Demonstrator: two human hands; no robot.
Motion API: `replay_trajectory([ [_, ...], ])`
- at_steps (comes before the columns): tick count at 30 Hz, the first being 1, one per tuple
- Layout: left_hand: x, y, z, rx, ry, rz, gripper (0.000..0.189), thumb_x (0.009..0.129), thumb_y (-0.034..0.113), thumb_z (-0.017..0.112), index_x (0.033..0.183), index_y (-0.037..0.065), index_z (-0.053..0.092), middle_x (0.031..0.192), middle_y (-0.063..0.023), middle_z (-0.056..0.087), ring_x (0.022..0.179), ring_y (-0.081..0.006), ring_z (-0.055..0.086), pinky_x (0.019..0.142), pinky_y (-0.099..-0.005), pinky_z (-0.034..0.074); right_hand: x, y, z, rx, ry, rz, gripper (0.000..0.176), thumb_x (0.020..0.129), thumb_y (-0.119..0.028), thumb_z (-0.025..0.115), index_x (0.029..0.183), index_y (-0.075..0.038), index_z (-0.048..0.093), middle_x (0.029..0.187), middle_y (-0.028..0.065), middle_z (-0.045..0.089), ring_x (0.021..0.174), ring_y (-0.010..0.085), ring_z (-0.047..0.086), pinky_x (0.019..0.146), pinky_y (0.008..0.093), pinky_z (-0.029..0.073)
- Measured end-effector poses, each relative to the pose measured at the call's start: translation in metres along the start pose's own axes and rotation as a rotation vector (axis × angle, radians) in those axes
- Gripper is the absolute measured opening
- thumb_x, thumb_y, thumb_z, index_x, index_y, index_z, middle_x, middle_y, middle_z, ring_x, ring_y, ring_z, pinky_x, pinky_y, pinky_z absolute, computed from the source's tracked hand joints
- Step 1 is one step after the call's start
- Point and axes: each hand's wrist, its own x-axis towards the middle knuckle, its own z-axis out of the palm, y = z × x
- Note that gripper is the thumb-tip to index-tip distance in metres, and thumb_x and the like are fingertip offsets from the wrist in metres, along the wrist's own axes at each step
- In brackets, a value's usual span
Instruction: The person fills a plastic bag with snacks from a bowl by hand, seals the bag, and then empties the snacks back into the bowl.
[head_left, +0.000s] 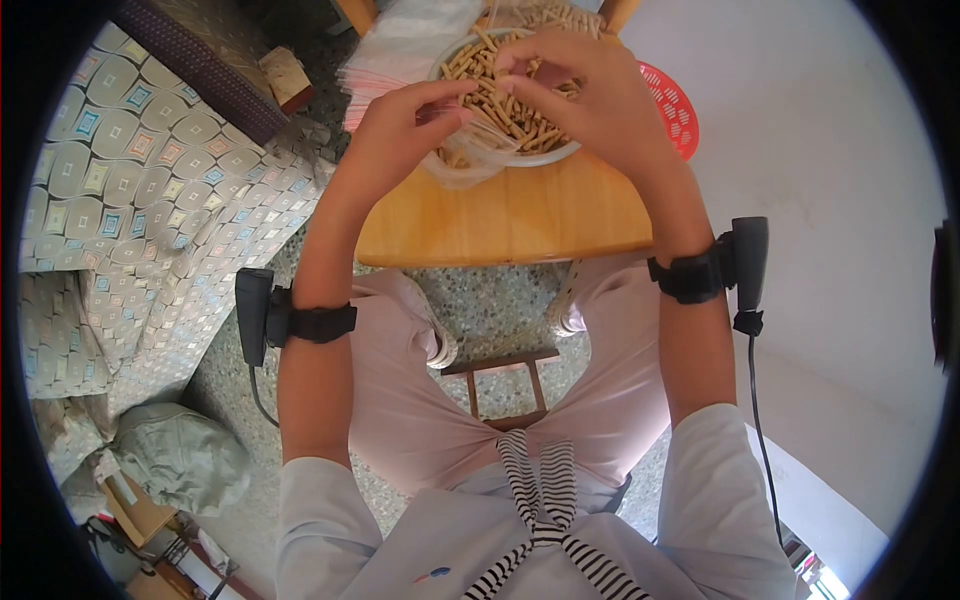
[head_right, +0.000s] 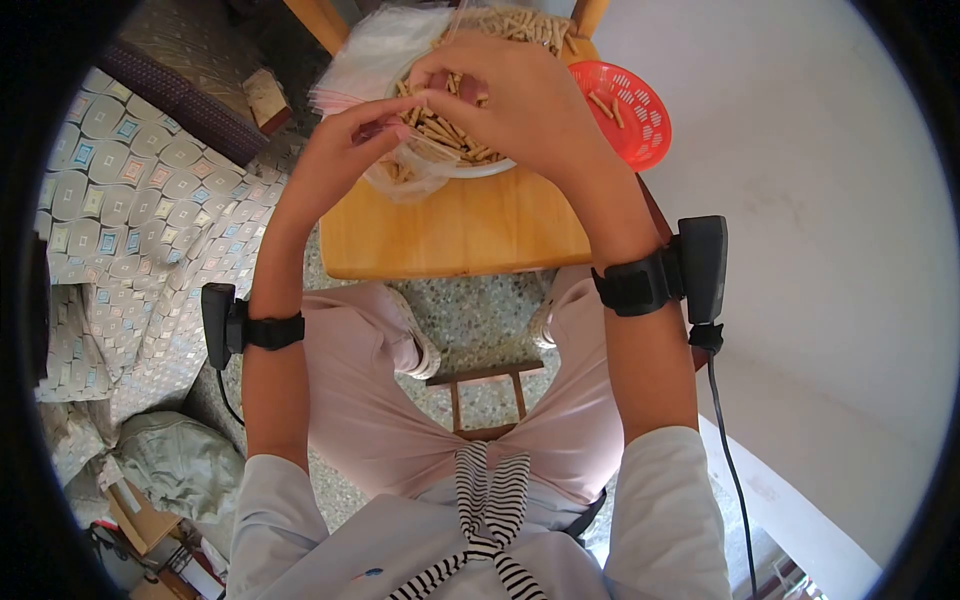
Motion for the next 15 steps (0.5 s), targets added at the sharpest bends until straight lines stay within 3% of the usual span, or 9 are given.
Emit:
replay_trajectory([
  [2,0.000,-0.002,-0.002,-0.054,0.013,-0.007,0.036,0.090,0.022,0.070,0.122,0.006,0.068,0.090,-0.0014,0.068,0.076,-0.0083,0.057,0.068,-0.0254,0.047,-0.002,0.000,-0.002,0.045,-0.150,0.052,0.017,0.088,-0.014,0.072,0.101,-0.004,0.070,0.095,0.0031,0.071,0.075,0.0115,0.065,0.073,0.0244,0.055],
  [6,0.004,-0.002,-0.003,-0.091,0.014,-0.044,0.031,0.092,0.021,0.067,0.119,0.006,0.070,0.092,-0.0008,0.068,0.077,-0.0078,0.057,0.069,-0.0236,0.048,-0.006,-0.006,0.003,0.123,-0.250,0.139,0.017,0.086,-0.013,0.073,0.100,-0.005,0.069,0.095,0.0030,0.071,0.076,0.0114,0.064,0.072,0.0259,0.054],
  [11,0.004,0.001,-0.001,-0.144,0.058,-0.021,0.027,0.092,0.022,0.067,0.115,0.008,0.072,0.091,0.0001,0.068,0.078,-0.0068,0.057,0.068,-0.0231,0.047,-0.008,-0.009,0.009,-0.076,-0.403,0.097,0.023,0.087,-0.024,0.071,0.104,-0.008,0.070,0.102,0.0052,0.071,0.077,0.0170,0.064,0.072,0.0306,0.052],
  [15,0.006,0.007,-0.005,-0.247,0.127,-0.127,0.025,0.092,0.022,0.067,0.114,0.010,0.072,0.089,0.0015,0.067,0.078,-0.0062,0.057,0.067,-0.0226,0.047,-0.010,-0.006,0.016,-0.071,-0.364,0.039,0.026,0.088,-0.029,0.069,0.105,-0.009,0.071,0.109,0.0070,0.070,0.082,0.0221,0.064,0.076,0.0323,0.052],
])
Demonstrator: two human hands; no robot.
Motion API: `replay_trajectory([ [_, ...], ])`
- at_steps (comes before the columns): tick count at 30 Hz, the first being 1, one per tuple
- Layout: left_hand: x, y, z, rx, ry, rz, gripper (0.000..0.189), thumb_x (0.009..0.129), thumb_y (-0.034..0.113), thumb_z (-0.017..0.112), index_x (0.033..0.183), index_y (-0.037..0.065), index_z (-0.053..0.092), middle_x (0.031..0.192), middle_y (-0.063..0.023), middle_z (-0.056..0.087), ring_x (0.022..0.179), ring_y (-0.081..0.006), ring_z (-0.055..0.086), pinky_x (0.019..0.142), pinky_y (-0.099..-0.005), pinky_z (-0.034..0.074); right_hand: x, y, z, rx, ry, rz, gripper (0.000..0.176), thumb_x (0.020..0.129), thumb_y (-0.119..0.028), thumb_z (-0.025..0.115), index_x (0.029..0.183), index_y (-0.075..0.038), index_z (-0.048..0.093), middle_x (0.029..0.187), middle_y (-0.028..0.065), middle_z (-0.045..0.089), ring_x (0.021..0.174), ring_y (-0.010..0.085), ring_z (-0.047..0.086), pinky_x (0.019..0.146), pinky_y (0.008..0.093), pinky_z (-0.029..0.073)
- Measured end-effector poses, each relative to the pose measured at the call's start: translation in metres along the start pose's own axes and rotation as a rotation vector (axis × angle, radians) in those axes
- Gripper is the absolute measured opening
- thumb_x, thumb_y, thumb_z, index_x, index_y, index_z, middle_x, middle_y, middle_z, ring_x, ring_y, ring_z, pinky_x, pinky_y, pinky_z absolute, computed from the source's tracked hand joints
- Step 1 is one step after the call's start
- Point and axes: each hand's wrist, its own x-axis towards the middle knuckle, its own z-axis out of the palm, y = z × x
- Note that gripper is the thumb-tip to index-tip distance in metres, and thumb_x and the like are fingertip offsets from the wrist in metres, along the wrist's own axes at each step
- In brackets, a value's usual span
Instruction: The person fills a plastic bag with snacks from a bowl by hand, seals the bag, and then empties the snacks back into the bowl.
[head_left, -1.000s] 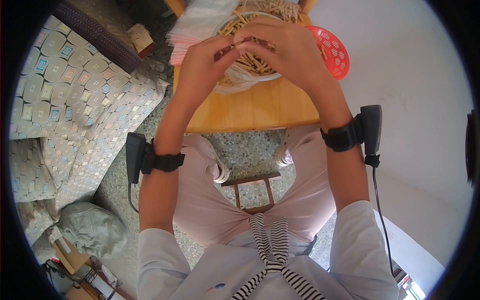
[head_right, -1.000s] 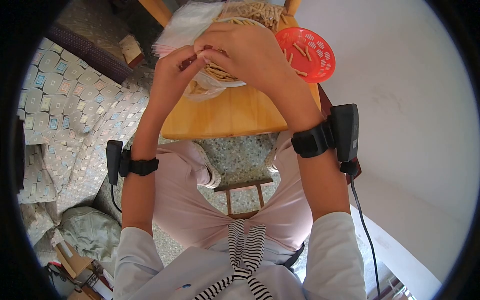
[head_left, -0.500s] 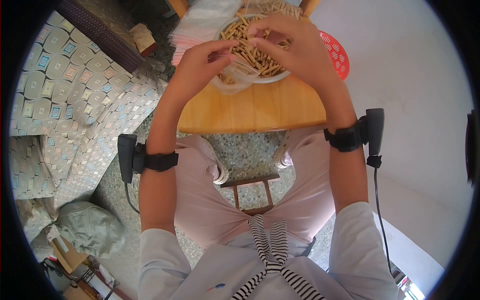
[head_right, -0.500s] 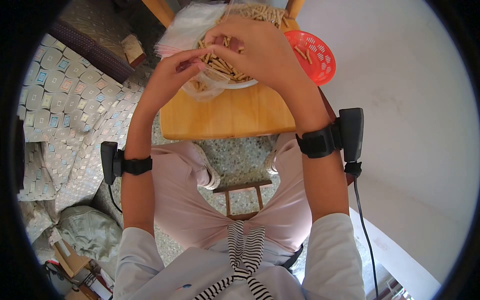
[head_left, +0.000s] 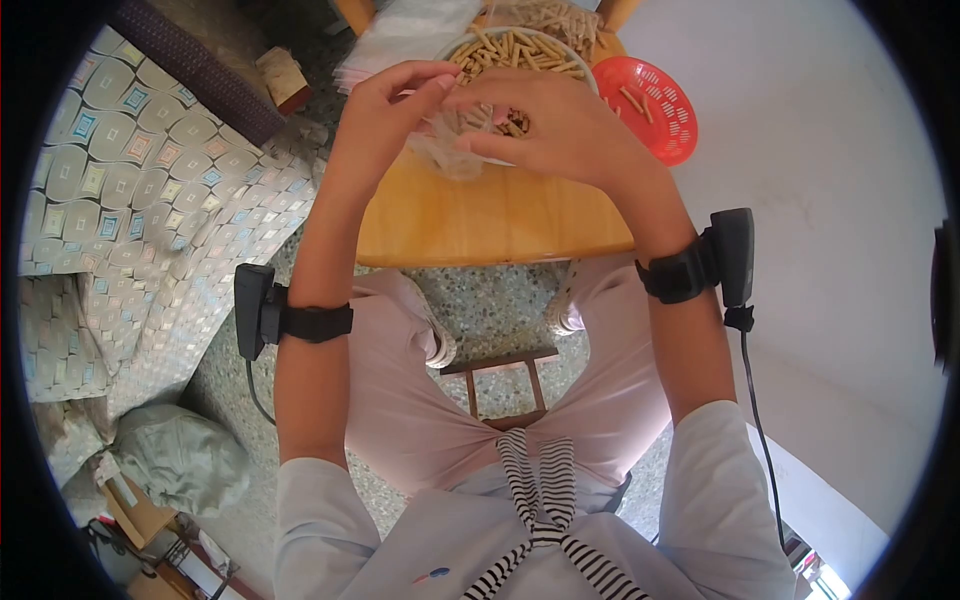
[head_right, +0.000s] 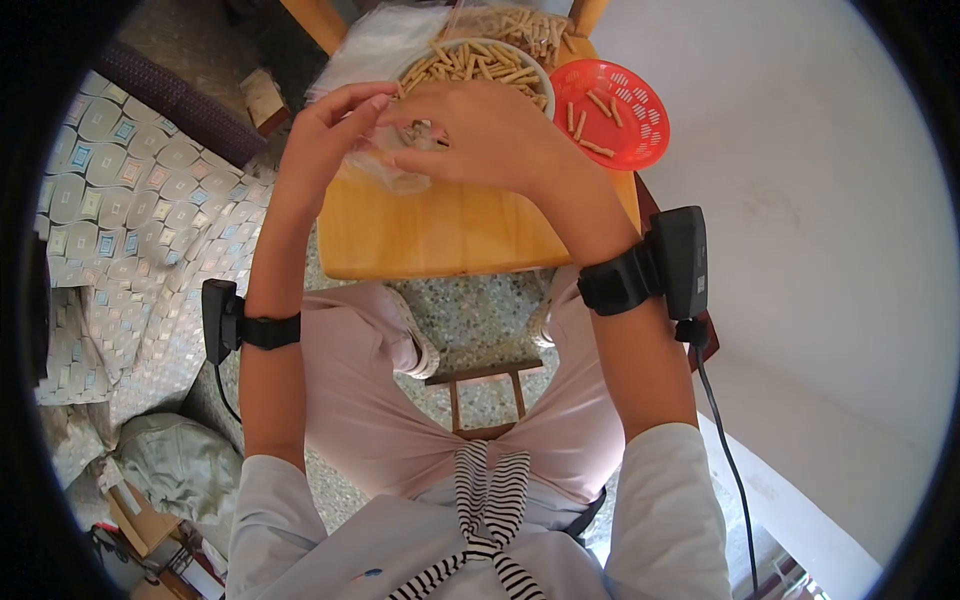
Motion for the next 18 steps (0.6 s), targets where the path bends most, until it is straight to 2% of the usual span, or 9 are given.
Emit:
replay_trajectory([
  [3,0.000,-0.001,-0.008,0.043,0.064,-0.014,0.025,0.091,0.023,0.069,0.112,0.010,0.073,0.088,0.0013,0.067,0.077,-0.0066,0.058,0.067,-0.0226,0.047,0.001,-0.002,-0.002,0.130,0.028,0.114,0.027,0.087,-0.030,0.069,0.105,-0.010,0.073,0.110,0.0076,0.068,0.090,0.0251,0.063,0.080,0.0342,0.051],
  [5,0.000,-0.005,-0.010,0.108,0.082,-0.007,0.025,0.090,0.023,0.070,0.111,0.010,0.073,0.088,0.0007,0.067,0.076,-0.0072,0.059,0.068,-0.0230,0.048,-0.003,0.008,-0.005,-0.124,-0.060,0.004,0.024,0.085,-0.026,0.071,0.103,-0.009,0.073,0.106,0.0079,0.067,0.095,0.0266,0.062,0.083,0.0351,0.050],
  [7,-0.001,-0.008,-0.009,0.241,-0.012,0.085,0.026,0.092,0.020,0.067,0.115,0.008,0.071,0.090,0.0021,0.064,0.082,-0.0062,0.055,0.072,-0.0235,0.046,-0.009,0.017,0.003,-0.162,-0.080,0.017,0.021,0.084,-0.024,0.072,0.099,-0.009,0.073,0.105,0.0077,0.066,0.097,0.0266,0.062,0.084,0.0357,0.050],
  [11,-0.009,-0.007,0.000,0.339,-0.051,0.038,0.025,0.091,0.017,0.067,0.113,0.008,0.071,0.089,0.0000,0.066,0.078,-0.0073,0.055,0.072,-0.0250,0.047,-0.008,0.018,0.003,-0.145,-0.193,0.067,0.013,0.080,-0.018,0.073,0.088,-0.007,0.073,0.105,0.0062,0.065,0.100,0.0267,0.061,0.085,0.0378,0.049],
  [13,-0.011,-0.008,0.002,0.562,-0.035,0.074,0.022,0.089,0.014,0.068,0.109,0.009,0.072,0.087,-0.0043,0.066,0.075,-0.0138,0.060,0.071,-0.0288,0.049,-0.008,0.015,0.007,-0.071,-0.222,0.002,0.012,0.080,-0.017,0.072,0.086,-0.007,0.073,0.104,0.0052,0.064,0.100,0.0268,0.061,0.085,0.0382,0.050],
  [14,-0.011,-0.008,0.003,0.561,-0.036,0.074,0.022,0.089,0.014,0.068,0.109,0.009,0.072,0.087,-0.0043,0.066,0.075,-0.0138,0.060,0.071,-0.0288,0.049,-0.009,0.013,0.010,0.004,-0.251,-0.060,0.011,0.080,-0.016,0.072,0.085,-0.007,0.073,0.104,0.0042,0.064,0.100,0.0268,0.061,0.085,0.0386,0.050],
  [16,-0.011,-0.008,0.000,0.845,0.027,0.104,0.015,0.085,0.016,0.069,0.098,0.010,0.072,0.094,-0.0097,0.067,0.083,-0.0298,0.066,0.074,-0.0394,0.052,-0.006,0.005,0.022,-0.066,-0.240,-0.112,0.009,0.080,-0.015,0.072,0.084,-0.007,0.073,0.106,0.0032,0.064,0.102,0.0265,0.061,0.086,0.0387,0.050],
  [18,-0.011,-0.014,-0.002,0.863,0.040,0.143,0.015,0.086,0.017,0.069,0.098,0.009,0.072,0.089,-0.0098,0.066,0.079,-0.0287,0.065,0.073,-0.0385,0.051,-0.004,-0.004,0.037,-0.133,-0.227,-0.166,0.008,0.079,-0.014,0.071,0.084,-0.008,0.073,0.109,0.0023,0.064,0.103,0.0262,0.060,0.086,0.0388,0.050],
])
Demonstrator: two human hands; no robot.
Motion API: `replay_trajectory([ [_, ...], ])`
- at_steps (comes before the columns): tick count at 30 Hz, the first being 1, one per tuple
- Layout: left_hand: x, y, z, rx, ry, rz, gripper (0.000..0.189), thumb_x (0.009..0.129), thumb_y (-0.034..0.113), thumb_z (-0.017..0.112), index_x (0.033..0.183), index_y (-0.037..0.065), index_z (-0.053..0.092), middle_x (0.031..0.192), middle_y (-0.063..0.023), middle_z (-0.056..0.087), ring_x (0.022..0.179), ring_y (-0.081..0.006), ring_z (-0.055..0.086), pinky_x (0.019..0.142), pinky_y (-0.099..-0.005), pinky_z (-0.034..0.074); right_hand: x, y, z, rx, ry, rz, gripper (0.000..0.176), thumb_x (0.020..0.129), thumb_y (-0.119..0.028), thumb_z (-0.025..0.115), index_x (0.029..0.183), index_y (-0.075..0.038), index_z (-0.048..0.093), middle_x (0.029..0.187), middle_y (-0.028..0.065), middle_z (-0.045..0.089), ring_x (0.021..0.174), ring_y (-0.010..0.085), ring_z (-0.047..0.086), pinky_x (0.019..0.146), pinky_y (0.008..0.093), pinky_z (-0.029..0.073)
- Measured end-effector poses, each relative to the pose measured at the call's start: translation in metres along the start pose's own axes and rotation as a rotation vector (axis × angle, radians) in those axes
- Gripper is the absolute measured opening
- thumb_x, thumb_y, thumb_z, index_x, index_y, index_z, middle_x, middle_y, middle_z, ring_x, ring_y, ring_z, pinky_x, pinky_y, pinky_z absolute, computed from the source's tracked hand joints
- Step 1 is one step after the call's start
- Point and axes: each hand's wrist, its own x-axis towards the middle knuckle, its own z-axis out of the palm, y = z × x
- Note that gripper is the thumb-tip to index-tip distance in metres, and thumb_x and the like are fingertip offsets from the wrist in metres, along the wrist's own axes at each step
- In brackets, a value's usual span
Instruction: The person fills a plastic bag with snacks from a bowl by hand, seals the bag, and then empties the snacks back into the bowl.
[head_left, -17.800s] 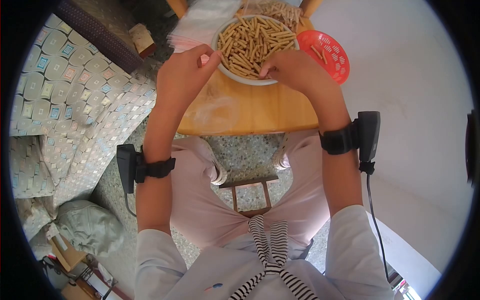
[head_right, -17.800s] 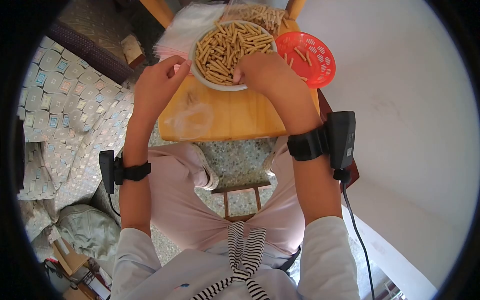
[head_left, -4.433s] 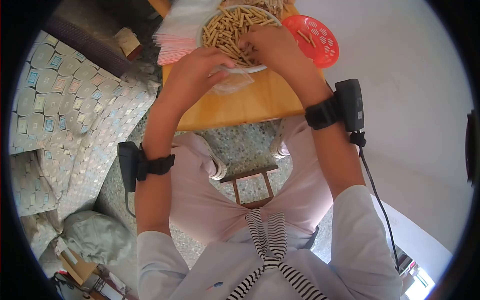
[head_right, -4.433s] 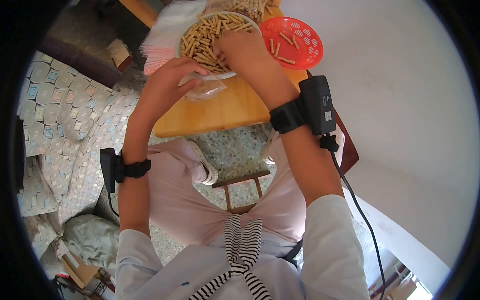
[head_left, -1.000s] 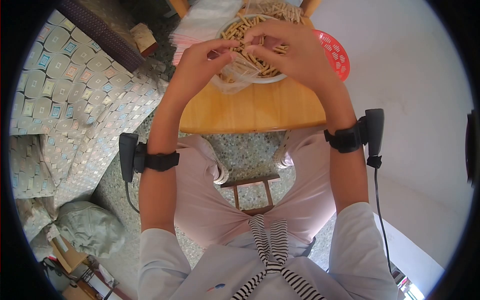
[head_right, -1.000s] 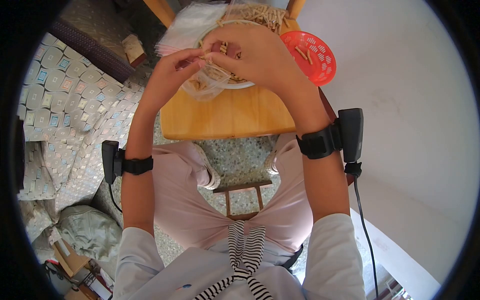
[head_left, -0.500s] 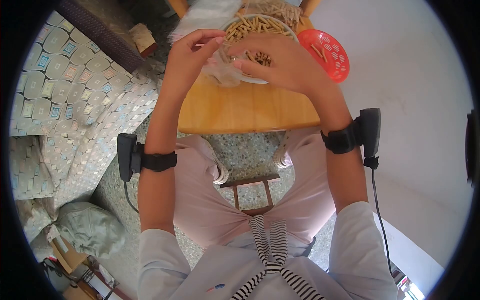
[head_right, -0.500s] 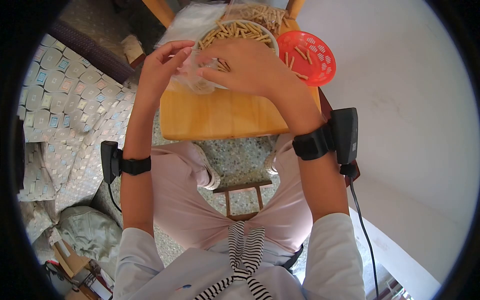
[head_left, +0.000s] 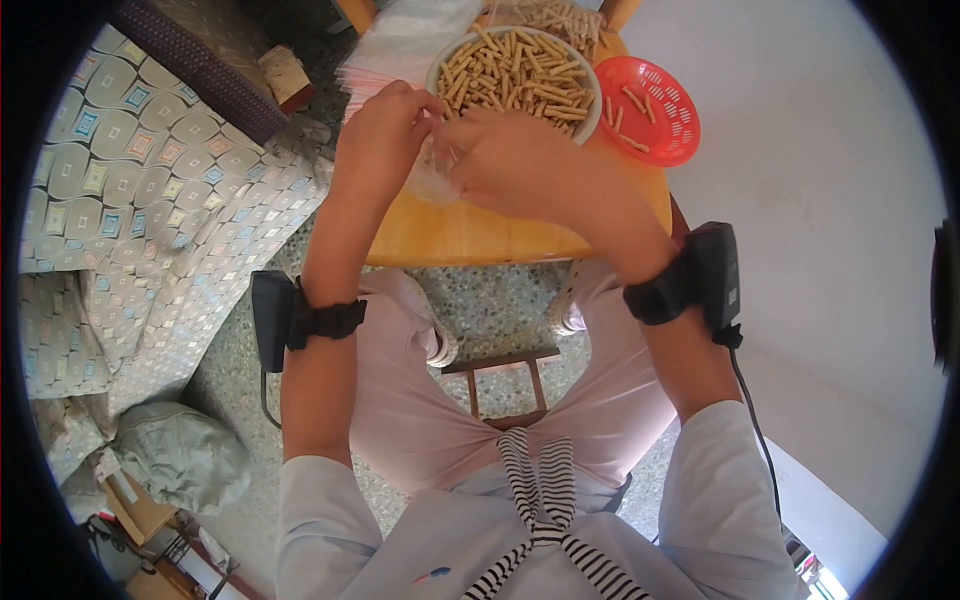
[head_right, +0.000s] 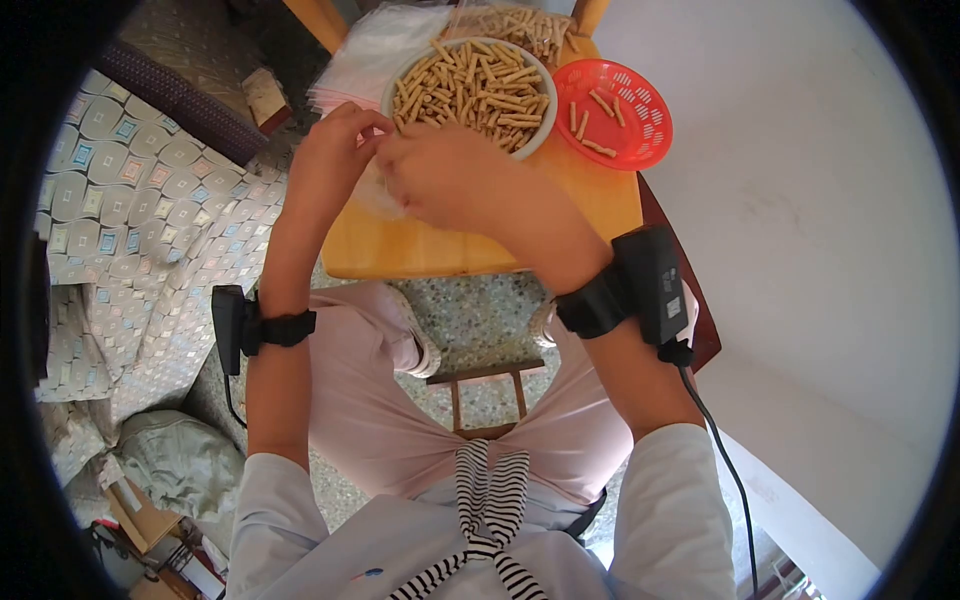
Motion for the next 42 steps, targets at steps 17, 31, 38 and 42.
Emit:
replay_trajectory([
  [17,0.007,0.003,-0.018,-0.985,-0.115,-0.121,0.026,0.096,0.019,0.065,0.118,0.005,0.065,0.082,0.0043,0.062,0.079,-0.0073,0.058,0.074,-0.0223,0.047,0.005,0.004,-0.009,-0.042,0.234,0.542,0.026,0.086,-0.035,0.067,0.092,-0.010,0.069,0.080,0.0132,0.070,0.077,0.0342,0.069,0.069,0.0458,0.053],
  [31,0.003,-0.002,-0.003,-0.542,-0.042,-0.140,0.035,0.088,0.017,0.071,0.122,0.009,0.062,0.095,-0.0008,0.063,0.083,-0.0085,0.057,0.080,-0.0236,0.046,0.006,0.011,-0.015,-0.103,0.591,0.571,0.022,0.093,-0.028,0.061,0.097,-0.008,0.069,0.078,0.0139,0.069,0.073,0.0351,0.067,0.064,0.0435,0.051],
  [38,0.007,0.010,-0.011,-0.920,0.075,-0.070,0.025,0.095,0.022,0.067,0.112,0.004,0.065,0.085,0.0011,0.064,0.080,-0.0072,0.057,0.075,-0.0222,0.046,0.005,0.005,-0.025,0.068,0.499,0.491,0.024,0.093,-0.033,0.062,0.104,-0.011,0.066,0.074,0.0140,0.068,0.074,0.0362,0.067,0.064,0.0459,0.052],
  [42,0.007,0.004,-0.012,-1.132,-0.013,-0.263,0.027,0.099,0.021,0.062,0.120,0.004,0.062,0.087,0.0032,0.060,0.078,-0.0045,0.055,0.074,-0.0199,0.045,0.007,0.007,-0.020,0.026,0.391,0.516,0.027,0.093,-0.035,0.062,0.105,-0.012,0.066,0.075,0.0138,0.068,0.076,0.0352,0.067,0.066,0.0460,0.051],
])
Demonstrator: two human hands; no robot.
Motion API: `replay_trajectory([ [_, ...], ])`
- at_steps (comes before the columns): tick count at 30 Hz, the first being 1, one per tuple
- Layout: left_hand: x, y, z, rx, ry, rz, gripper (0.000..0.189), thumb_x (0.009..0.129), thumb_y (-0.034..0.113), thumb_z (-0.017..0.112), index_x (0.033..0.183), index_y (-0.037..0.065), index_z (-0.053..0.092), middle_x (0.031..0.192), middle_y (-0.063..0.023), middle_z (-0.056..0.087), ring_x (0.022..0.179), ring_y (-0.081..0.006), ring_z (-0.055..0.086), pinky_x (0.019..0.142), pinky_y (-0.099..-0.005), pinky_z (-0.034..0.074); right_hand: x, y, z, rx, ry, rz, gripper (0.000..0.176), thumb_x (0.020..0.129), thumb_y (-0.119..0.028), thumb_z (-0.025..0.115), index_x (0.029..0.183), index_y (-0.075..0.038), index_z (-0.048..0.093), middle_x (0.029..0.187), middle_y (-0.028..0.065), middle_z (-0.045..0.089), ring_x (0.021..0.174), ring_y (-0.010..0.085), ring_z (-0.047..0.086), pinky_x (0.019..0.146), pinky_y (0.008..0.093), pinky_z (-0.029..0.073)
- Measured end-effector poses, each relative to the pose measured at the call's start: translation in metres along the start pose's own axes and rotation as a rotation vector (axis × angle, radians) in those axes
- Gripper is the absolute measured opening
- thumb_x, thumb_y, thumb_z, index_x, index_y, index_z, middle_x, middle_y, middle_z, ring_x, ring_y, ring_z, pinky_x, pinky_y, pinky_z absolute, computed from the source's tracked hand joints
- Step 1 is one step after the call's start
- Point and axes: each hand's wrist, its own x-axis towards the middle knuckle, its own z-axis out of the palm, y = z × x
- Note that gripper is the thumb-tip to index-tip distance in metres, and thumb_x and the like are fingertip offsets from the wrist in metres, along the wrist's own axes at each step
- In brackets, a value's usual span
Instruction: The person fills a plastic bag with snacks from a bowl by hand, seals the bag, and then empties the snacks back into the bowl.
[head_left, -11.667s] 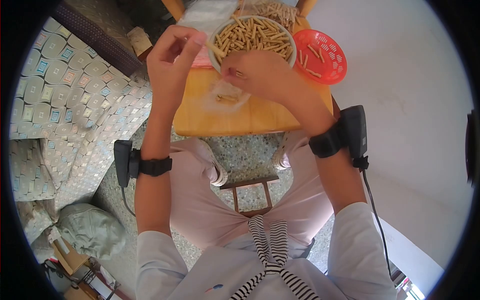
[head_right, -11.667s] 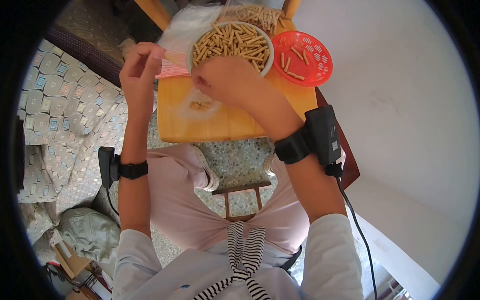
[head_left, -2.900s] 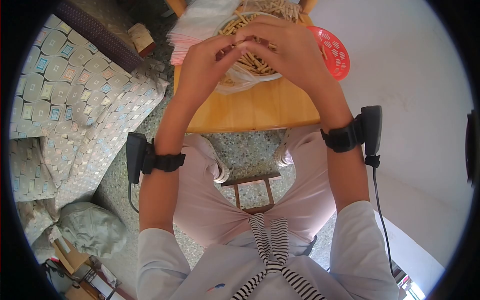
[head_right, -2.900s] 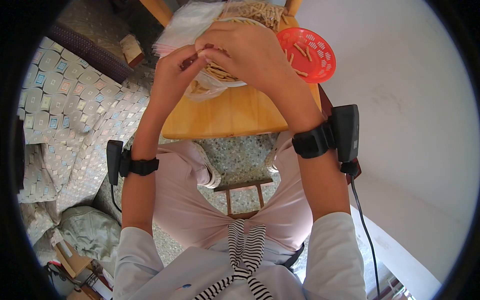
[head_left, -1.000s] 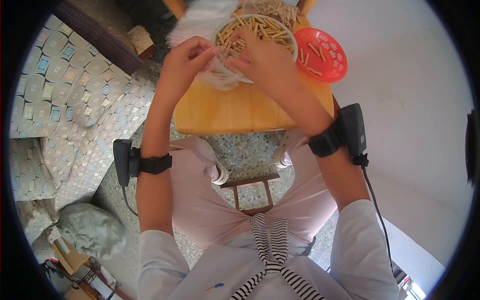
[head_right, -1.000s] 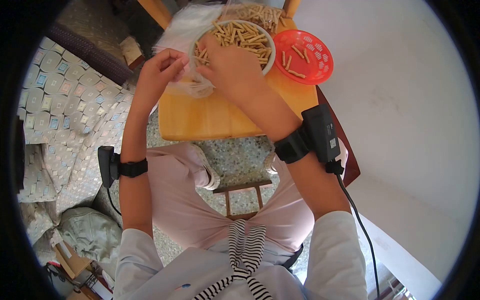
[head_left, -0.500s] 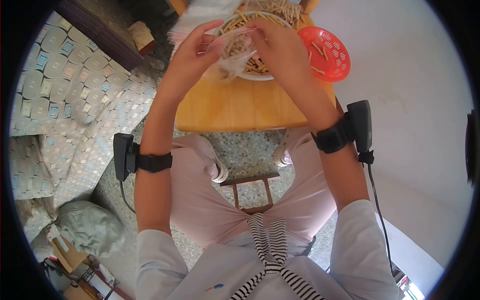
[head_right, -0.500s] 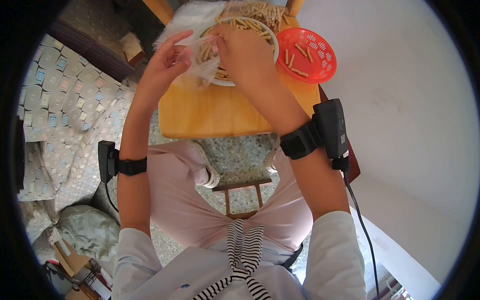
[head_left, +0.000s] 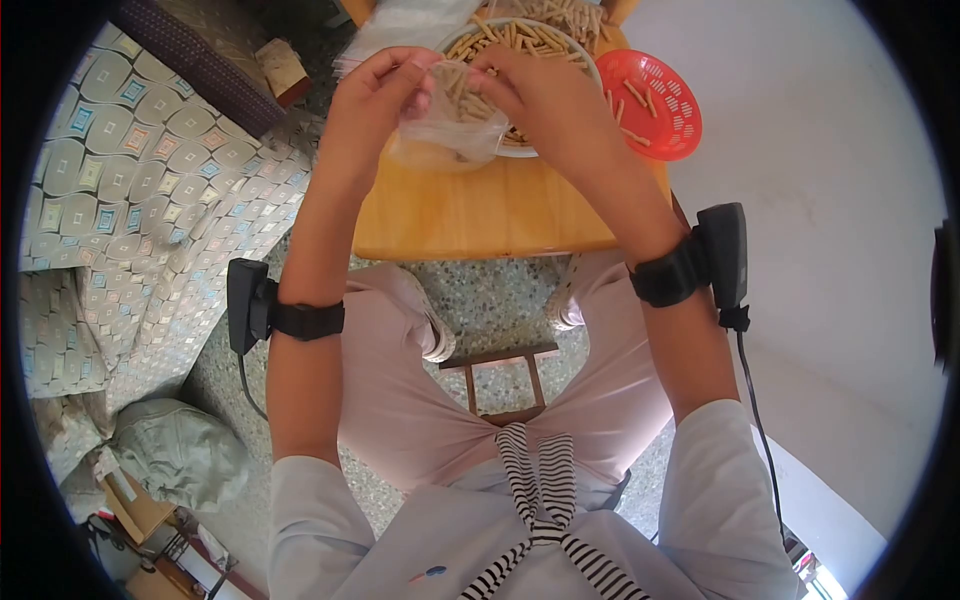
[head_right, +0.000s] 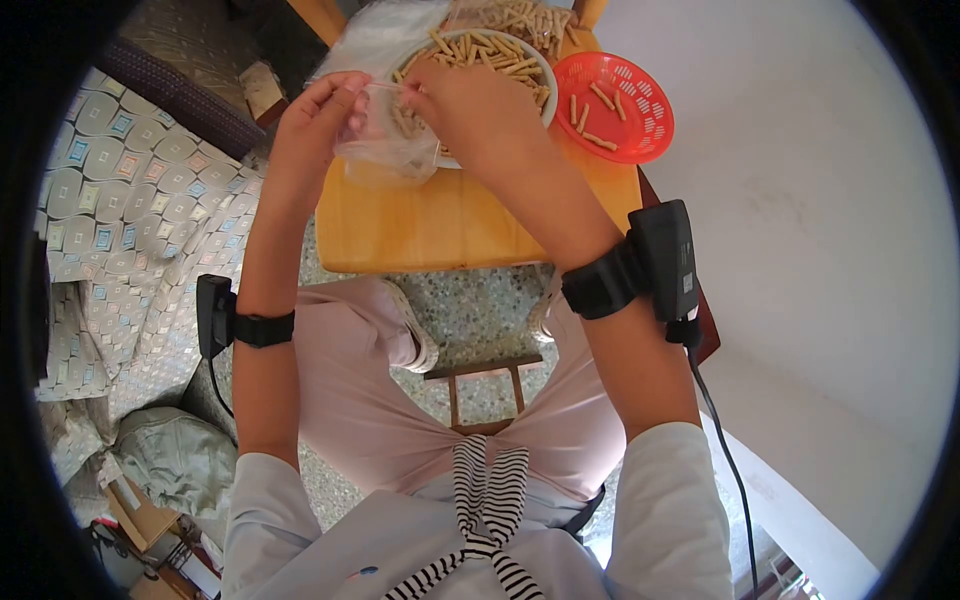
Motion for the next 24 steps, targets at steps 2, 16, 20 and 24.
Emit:
replay_trajectory([
  [2,0.002,-0.003,-0.004,-0.154,0.000,-0.036,0.028,0.099,0.020,0.062,0.121,0.004,0.063,0.087,0.0025,0.062,0.077,-0.0049,0.056,0.074,-0.0195,0.045,-0.003,-0.001,0.001,0.056,-0.044,-0.050,0.028,0.092,-0.038,0.062,0.101,-0.011,0.068,0.076,0.0129,0.068,0.076,0.0342,0.067,0.067,0.0461,0.051],
  [16,-0.003,0.008,-0.001,-0.352,0.077,0.010,0.034,0.102,0.021,0.055,0.132,0.006,0.056,0.095,0.0019,0.057,0.080,-0.0048,0.051,0.075,-0.0221,0.045,0.007,-0.007,-0.002,1.043,-0.213,0.155,0.022,0.095,-0.019,0.063,0.109,-0.003,0.058,0.097,0.0127,0.073,0.076,0.0159,0.071,0.065,0.0276,0.053],
  [20,-0.002,0.001,0.016,-0.128,0.016,0.102,0.031,0.101,0.027,0.059,0.125,0.007,0.063,0.093,0.0030,0.057,0.080,-0.0037,0.051,0.073,-0.0217,0.044,0.020,0.012,0.018,1.248,-0.017,0.101,0.025,0.095,-0.019,0.063,0.113,-0.005,0.052,0.089,0.0087,0.069,0.078,0.0112,0.066,0.067,0.0240,0.050],
  [24,-0.003,0.005,0.010,0.149,-0.028,0.083,0.032,0.101,0.031,0.058,0.120,0.006,0.065,0.096,0.0032,0.060,0.087,-0.0041,0.055,0.078,-0.0227,0.045,0.015,0.008,-0.001,1.301,-0.063,0.293,0.027,0.099,-0.013,0.060,0.123,-0.009,0.049,0.103,0.0056,0.067,0.098,0.0129,0.066,0.090,0.0262,0.054],
])
